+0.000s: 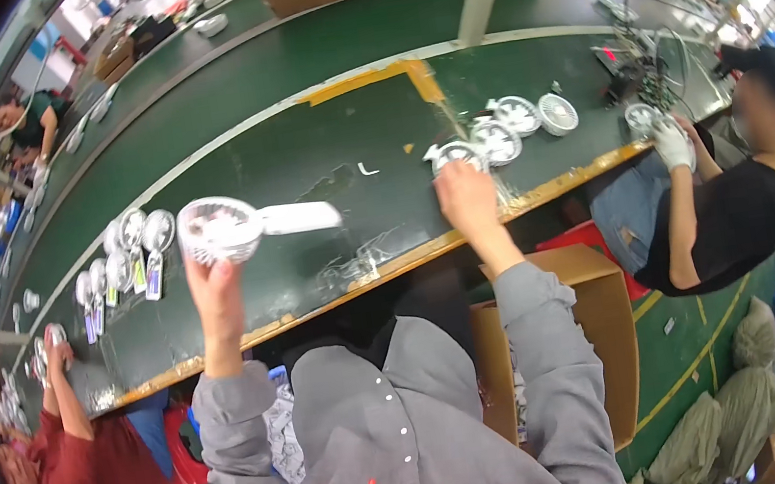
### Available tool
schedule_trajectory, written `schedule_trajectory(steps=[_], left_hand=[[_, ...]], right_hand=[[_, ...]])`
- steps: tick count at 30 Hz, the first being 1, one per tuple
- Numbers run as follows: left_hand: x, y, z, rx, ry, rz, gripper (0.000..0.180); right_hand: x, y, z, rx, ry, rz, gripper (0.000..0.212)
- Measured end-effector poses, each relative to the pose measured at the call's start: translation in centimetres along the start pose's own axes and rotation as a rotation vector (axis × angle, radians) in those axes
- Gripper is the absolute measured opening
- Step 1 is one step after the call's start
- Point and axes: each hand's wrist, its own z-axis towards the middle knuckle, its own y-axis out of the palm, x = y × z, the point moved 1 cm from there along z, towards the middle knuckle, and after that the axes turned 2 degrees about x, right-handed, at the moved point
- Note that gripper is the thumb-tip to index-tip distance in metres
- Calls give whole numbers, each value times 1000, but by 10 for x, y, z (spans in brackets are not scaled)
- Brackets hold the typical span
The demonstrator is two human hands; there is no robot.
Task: Assembling portable handheld fans on a production line by attaching labels and components.
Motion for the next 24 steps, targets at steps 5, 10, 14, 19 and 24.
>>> schedule_trajectory(steps=[5,10,14,19,24], left_hand=[[4,36,-23,-169,-145,-177,88],[8,59,-38,-304,-113,-87,97],[-3,69,-56,-261,-244,-228,93],[-49,61,-98,63,-385,-506,70],[-40,86,-119,-90,-224,74,76]], right_hand=[[-31,-30,8,58,170,363,49],[-119,-107,-22,-589,58,1349,90],[-127,-111,-60,-574,433,1360,42],[-102,-108,-106,-253,734,2193,37],[-99,-135,-111,-280,647,2217,46]])
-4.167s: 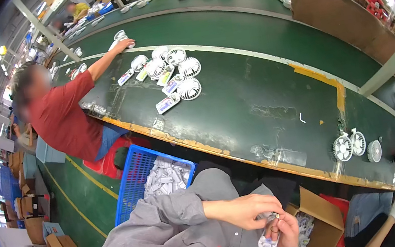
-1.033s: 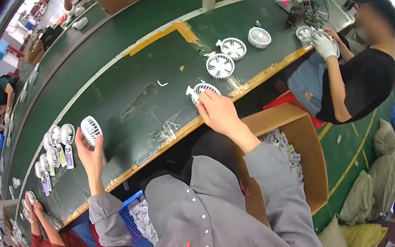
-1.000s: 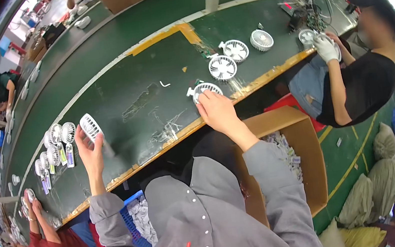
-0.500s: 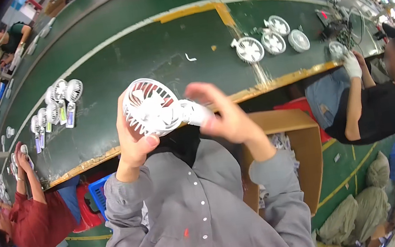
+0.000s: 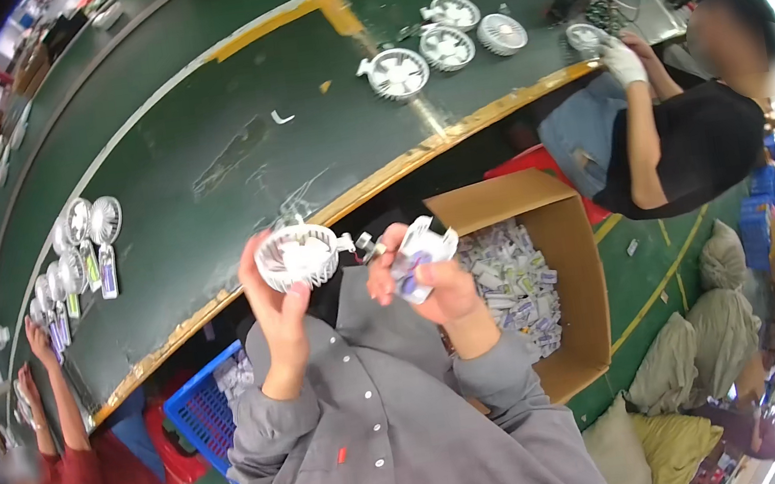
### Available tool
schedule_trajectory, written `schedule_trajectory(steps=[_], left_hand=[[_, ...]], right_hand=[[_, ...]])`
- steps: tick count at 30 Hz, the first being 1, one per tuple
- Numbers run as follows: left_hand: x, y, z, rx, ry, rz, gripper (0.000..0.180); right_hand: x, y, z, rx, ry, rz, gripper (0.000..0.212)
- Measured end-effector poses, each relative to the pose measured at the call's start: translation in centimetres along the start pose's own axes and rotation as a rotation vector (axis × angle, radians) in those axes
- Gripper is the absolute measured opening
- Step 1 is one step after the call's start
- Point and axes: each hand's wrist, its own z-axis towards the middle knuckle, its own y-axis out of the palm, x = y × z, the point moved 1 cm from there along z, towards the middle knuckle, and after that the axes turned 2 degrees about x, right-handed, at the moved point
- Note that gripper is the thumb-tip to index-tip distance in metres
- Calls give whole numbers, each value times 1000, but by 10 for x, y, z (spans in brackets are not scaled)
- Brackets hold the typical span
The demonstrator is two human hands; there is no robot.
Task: Assembling portable handheld fans on a production line by attaching labels and components.
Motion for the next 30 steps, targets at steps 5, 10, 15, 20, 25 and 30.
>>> schedule_trajectory(steps=[5,10,15,20,25,30], left_hand=[[35,21,0,-289,275,277,53],[63,39,-6,-536,184,270,21],[41,27,2,-856,-22,272,34],[48,26,5,-928,-71,449,22],[69,52,-3,-870,338,668,17],[56,40,-12,-820,748,742,22]], right_hand=[[1,17,-11,-98,81,-152,49],[2,23,-37,-144,130,59,57],[18,3,-36,-97,212,15,28],[22,4,-39,-29,236,-167,15],[31,12,-46,179,109,-318,13],[26,20,-52,102,65,-456,14]])
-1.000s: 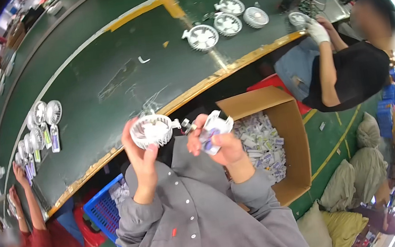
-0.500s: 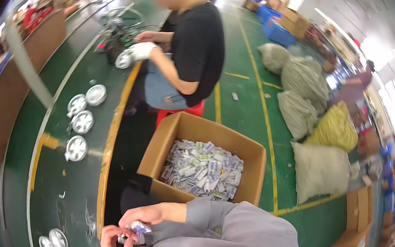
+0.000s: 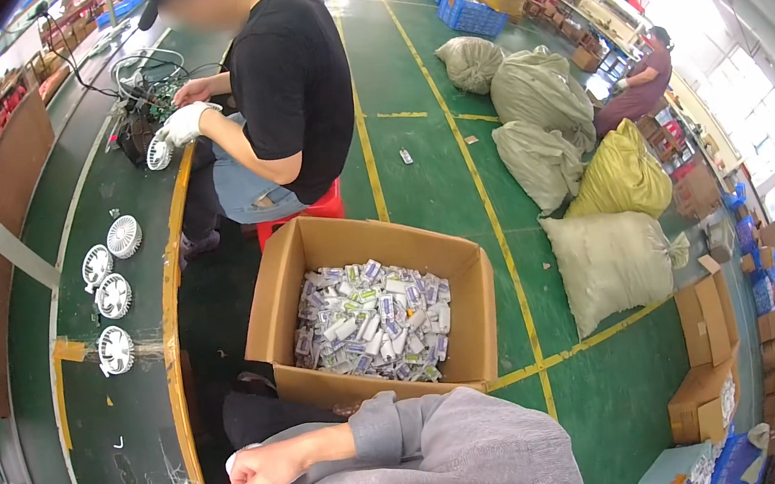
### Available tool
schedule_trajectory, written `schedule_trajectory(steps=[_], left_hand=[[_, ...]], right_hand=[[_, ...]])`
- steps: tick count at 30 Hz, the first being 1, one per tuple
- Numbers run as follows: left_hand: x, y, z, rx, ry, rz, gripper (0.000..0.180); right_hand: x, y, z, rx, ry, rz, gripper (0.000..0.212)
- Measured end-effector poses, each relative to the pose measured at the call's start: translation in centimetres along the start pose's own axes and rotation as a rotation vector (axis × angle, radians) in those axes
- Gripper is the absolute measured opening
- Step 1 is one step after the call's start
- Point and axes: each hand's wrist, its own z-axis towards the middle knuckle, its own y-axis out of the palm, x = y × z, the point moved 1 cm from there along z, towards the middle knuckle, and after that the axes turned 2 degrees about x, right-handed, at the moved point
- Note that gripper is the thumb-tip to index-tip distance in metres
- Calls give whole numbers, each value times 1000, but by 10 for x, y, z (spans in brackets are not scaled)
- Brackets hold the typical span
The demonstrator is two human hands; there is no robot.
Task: Assembling portable handheld fans on a production line by attaching labels and components.
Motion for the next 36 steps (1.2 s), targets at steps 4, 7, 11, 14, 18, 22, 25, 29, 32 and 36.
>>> schedule_trajectory(steps=[4,7,11,14,18,22,25,29,32,36], left_hand=[[0,1,-7,87,-73,-214,19],[-11,-3,-15,278,-627,-518,10],[-48,-14,-39,535,-717,-706,15],[-46,-13,-39,334,-579,-670,14],[-28,-7,-29,206,-542,-398,16],[-8,4,-4,141,-342,-171,17],[4,13,20,85,-195,-133,17],[-6,8,4,112,-405,-237,18],[-12,5,-10,127,-382,-204,15],[-3,-3,-3,205,-326,-87,11]], right_hand=[[-4,7,-1,-64,38,205,12],[1,4,-4,-189,30,514,13],[-10,-30,-30,-32,15,393,20],[9,-113,-61,311,40,-377,24],[27,-144,-92,918,285,-1582,28],[-1,-64,-48,530,-212,-554,16],[-10,1,-21,307,-340,-274,12],[-7,3,-7,275,-366,-416,15],[-2,5,-1,301,-624,-707,23],[22,8,16,287,-615,-745,38]])
